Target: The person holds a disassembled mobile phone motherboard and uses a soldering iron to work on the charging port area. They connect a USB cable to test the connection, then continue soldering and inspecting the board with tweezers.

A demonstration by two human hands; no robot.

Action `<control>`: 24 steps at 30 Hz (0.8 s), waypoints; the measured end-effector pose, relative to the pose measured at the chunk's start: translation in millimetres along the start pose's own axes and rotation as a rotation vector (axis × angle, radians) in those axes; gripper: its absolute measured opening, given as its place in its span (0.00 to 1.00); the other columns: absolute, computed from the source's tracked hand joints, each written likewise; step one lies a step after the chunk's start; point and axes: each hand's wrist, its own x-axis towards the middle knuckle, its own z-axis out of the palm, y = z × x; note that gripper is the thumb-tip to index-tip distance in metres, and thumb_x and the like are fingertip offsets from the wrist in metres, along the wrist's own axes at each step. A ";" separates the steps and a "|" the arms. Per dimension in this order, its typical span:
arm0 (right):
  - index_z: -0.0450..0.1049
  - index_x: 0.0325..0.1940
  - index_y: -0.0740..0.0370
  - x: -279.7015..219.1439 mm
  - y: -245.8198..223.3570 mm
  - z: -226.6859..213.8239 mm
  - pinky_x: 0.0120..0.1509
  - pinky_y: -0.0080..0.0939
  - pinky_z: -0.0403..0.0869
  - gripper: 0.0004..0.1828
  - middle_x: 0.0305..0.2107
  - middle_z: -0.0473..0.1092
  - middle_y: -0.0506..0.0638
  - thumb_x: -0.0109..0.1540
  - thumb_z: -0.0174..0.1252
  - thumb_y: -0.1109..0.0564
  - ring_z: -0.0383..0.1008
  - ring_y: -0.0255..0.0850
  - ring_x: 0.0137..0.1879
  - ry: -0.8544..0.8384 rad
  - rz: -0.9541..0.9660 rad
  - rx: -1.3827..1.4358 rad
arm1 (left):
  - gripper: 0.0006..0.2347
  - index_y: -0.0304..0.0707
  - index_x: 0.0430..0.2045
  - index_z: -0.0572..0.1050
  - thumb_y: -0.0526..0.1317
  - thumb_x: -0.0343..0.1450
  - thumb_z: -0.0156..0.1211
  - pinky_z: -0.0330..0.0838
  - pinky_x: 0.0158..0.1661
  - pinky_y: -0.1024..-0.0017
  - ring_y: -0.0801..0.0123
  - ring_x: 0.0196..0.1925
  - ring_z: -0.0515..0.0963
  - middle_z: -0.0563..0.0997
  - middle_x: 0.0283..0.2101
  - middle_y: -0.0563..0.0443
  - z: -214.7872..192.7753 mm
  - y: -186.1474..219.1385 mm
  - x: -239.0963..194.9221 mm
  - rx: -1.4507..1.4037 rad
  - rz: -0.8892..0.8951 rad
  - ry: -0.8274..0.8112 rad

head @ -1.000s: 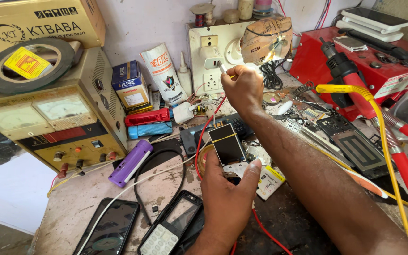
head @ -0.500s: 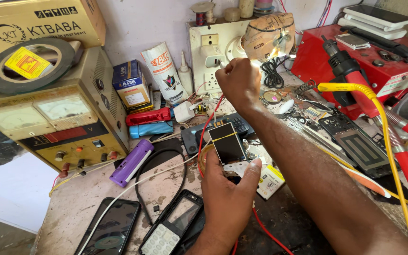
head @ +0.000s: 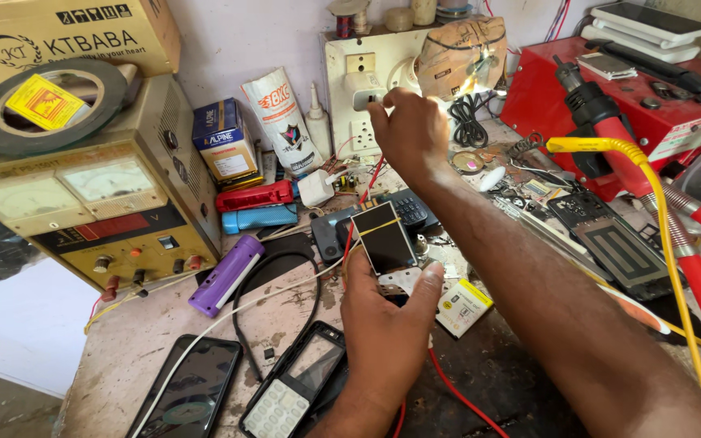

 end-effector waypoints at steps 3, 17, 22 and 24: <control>0.79 0.47 0.60 -6.7 9.7 -3.8 0.44 0.56 0.76 0.11 0.26 0.75 0.62 0.73 0.56 0.51 0.79 0.58 0.35 0.029 -0.006 -0.013 | 0.16 0.34 0.45 0.73 0.36 0.64 0.69 0.79 0.41 0.72 0.73 0.38 0.84 0.85 0.40 0.50 -1.8 2.5 1.4 -0.012 -0.006 0.008; 0.75 0.57 0.60 24.9 20.5 7.7 0.68 0.52 0.73 0.26 0.57 0.73 0.56 0.56 0.75 0.60 0.72 0.55 0.65 -0.042 -0.746 0.226 | 0.15 0.34 0.42 0.73 0.36 0.64 0.70 0.79 0.37 0.73 0.75 0.35 0.83 0.85 0.36 0.51 0.4 0.4 1.6 0.031 -0.041 0.004; 0.78 0.54 0.60 32.3 31.2 19.5 0.68 0.49 0.74 0.21 0.55 0.75 0.55 0.59 0.76 0.57 0.74 0.52 0.65 -0.032 -0.709 0.283 | 0.16 0.34 0.42 0.73 0.35 0.64 0.70 0.79 0.37 0.74 0.76 0.34 0.83 0.85 0.36 0.52 -0.8 0.6 2.4 -0.010 -0.058 0.001; 0.79 0.54 0.60 32.9 34.4 22.7 0.68 0.49 0.74 0.21 0.54 0.75 0.55 0.60 0.77 0.56 0.75 0.52 0.64 -0.023 -0.691 0.259 | 0.16 0.34 0.43 0.73 0.35 0.64 0.70 0.79 0.37 0.75 0.76 0.34 0.83 0.85 0.35 0.52 -0.2 0.4 2.3 -0.038 -0.064 -0.008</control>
